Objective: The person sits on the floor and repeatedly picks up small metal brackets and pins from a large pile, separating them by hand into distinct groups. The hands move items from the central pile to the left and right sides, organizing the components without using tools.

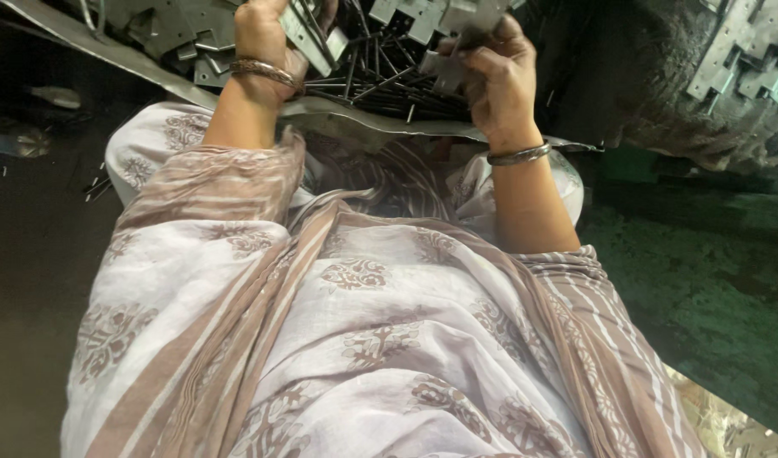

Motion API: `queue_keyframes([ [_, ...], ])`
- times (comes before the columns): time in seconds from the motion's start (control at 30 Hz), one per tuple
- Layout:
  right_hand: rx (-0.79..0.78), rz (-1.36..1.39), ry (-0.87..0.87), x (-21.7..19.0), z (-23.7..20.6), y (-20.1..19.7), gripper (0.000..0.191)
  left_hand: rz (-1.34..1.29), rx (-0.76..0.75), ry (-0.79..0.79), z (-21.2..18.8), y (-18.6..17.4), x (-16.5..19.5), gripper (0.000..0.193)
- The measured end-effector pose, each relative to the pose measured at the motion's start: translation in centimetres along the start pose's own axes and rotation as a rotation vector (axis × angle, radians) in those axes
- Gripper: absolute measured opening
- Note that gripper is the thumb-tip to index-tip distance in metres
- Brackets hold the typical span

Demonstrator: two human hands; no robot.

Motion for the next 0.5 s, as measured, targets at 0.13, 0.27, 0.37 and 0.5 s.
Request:
queue_keyframes([
  [0.13,-0.002,-1.169,-0.865,-7.0,-1.5,4.1,0.038,0.022,0.009,-0.222,-2.8,3.9,-2.3,0.03],
  [0.27,-0.242,-1.214,-0.725,-6.6,-1.3,6.7,0.045,-0.226,0.03,-0.37,-5.2,4.8,-7.8,0.037],
  [0.37,-0.502,-1.068,-0.449,-4.0,-2.3,9.0,0.046,-0.331,-0.308,-0.308,-5.0,5.5,-9.8,0.054],
  [0.5,-0.476,-1.056,-0.392,-2.5,-3.4,9.6,0.054,0.34,0.025,-0.307,-3.7,1.7,-11.7,0.063],
])
Point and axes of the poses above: each hand's wrist, its own z-axis towards the middle knuckle, its own y-axis out of the palm, x = y × z, the point moved 7 cm from there along z, towards the middle knuckle, and after that the axes turned 13 degrees about -z, right-handed, at the moved point
